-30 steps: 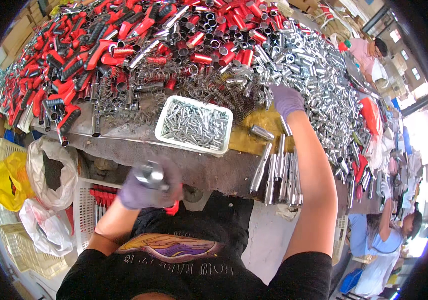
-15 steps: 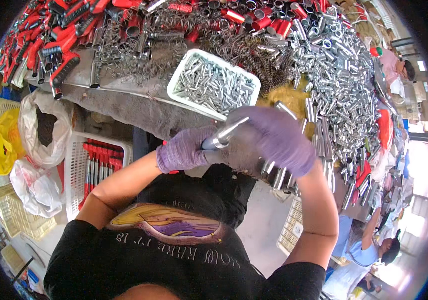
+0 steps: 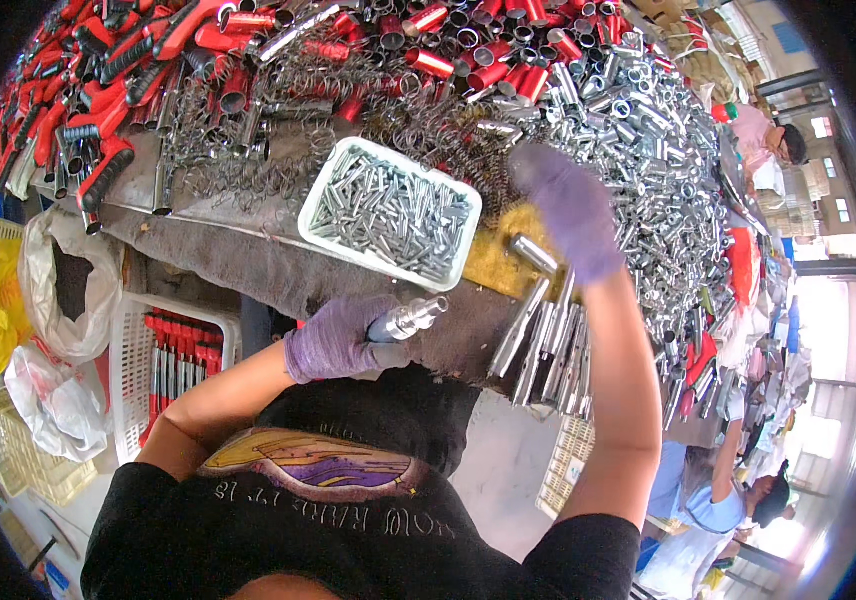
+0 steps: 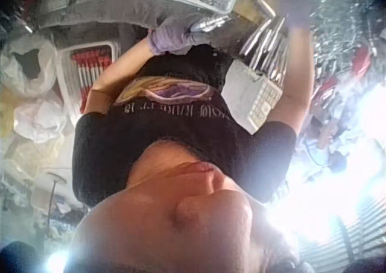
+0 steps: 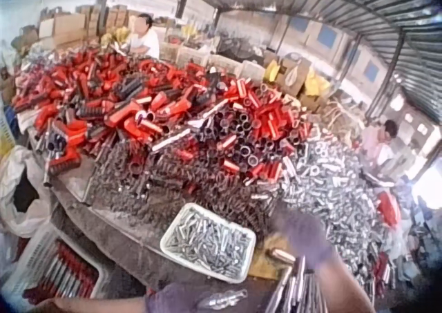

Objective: The person assembles hand tools by inserting metal pins and springs into cylindrical bodies, fitting handles onto the assemblies, securing the components, and placing the completed tools into a plastic basket.

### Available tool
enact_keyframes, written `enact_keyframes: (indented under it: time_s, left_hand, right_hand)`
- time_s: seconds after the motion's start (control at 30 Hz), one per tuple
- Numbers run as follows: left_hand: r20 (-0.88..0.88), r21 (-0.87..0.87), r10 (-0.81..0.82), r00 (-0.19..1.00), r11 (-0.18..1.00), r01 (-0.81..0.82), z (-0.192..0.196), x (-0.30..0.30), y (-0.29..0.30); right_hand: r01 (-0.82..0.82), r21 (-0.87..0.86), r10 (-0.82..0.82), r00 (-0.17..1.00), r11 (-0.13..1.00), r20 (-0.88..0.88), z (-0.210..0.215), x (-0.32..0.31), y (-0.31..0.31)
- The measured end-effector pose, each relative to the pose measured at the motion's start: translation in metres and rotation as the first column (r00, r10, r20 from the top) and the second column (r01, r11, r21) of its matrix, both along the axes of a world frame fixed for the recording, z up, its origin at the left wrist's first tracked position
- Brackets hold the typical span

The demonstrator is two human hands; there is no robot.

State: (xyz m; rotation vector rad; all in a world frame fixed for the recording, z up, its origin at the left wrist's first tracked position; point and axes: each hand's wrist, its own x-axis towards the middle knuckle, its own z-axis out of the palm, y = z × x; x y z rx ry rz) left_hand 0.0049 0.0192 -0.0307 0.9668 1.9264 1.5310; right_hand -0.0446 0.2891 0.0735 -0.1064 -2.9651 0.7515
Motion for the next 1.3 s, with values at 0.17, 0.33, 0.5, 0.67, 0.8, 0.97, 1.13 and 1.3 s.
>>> enact_keyframes:
  time_s: [0.17, 0.33, 0.5, 0.67, 0.8, 0.97, 1.13, 1.3]
  left_hand:
    - [0.071, -0.019, -0.037, 0.997, 0.999, 0.039, 0.002, -0.002, 0.007]
    - [0.074, 0.016, -0.014, 0.997, 1.0, 0.012, -0.002, 0.0, 0.002]
    - [-0.018, 0.072, -0.009, 1.0, 0.997, 0.01, 0.004, 0.003, 0.004]
    - [-0.013, 0.035, -0.101, 0.995, 0.994, 0.101, -0.001, -0.003, -0.001]
    - [0.064, 0.232, -0.061, 0.996, 0.972, 0.044, -0.01, 0.003, 0.005]
    - [0.081, 0.102, -0.112, 0.99, 0.989, 0.103, -0.011, 0.002, 0.001]
    - [0.091, 0.13, -0.083, 0.992, 0.989, 0.071, -0.007, 0.009, -0.002]
    - [-0.04, 0.211, 0.042, 0.998, 0.977, -0.033, -0.023, 0.012, 0.002]
  right_hand:
    - [0.455, 0.286, -0.362, 0.874, 0.843, -0.323, -0.047, -0.107, 0.188]
    - [0.429, 0.564, -0.413, 0.896, 0.705, -0.165, -0.069, -0.135, 0.19]
    - [-0.062, -0.998, -0.329, 0.943, 0.0, -0.058, -0.033, -0.067, 0.149]
    - [-0.189, -0.981, -0.062, 0.981, -0.042, -0.186, 0.05, 0.026, 0.009]
    - [-0.291, -0.25, 0.309, 0.95, 0.923, 0.034, 0.09, 0.079, -0.049]
    - [-0.739, 0.371, 0.726, 0.656, 0.562, 0.208, 0.086, 0.071, -0.101]
    - [-0.787, 0.45, 0.665, 0.607, 0.423, 0.436, 0.064, 0.075, -0.13]
    - [-0.598, 0.277, 0.526, 0.798, 0.752, 0.294, 0.067, 0.08, -0.121]
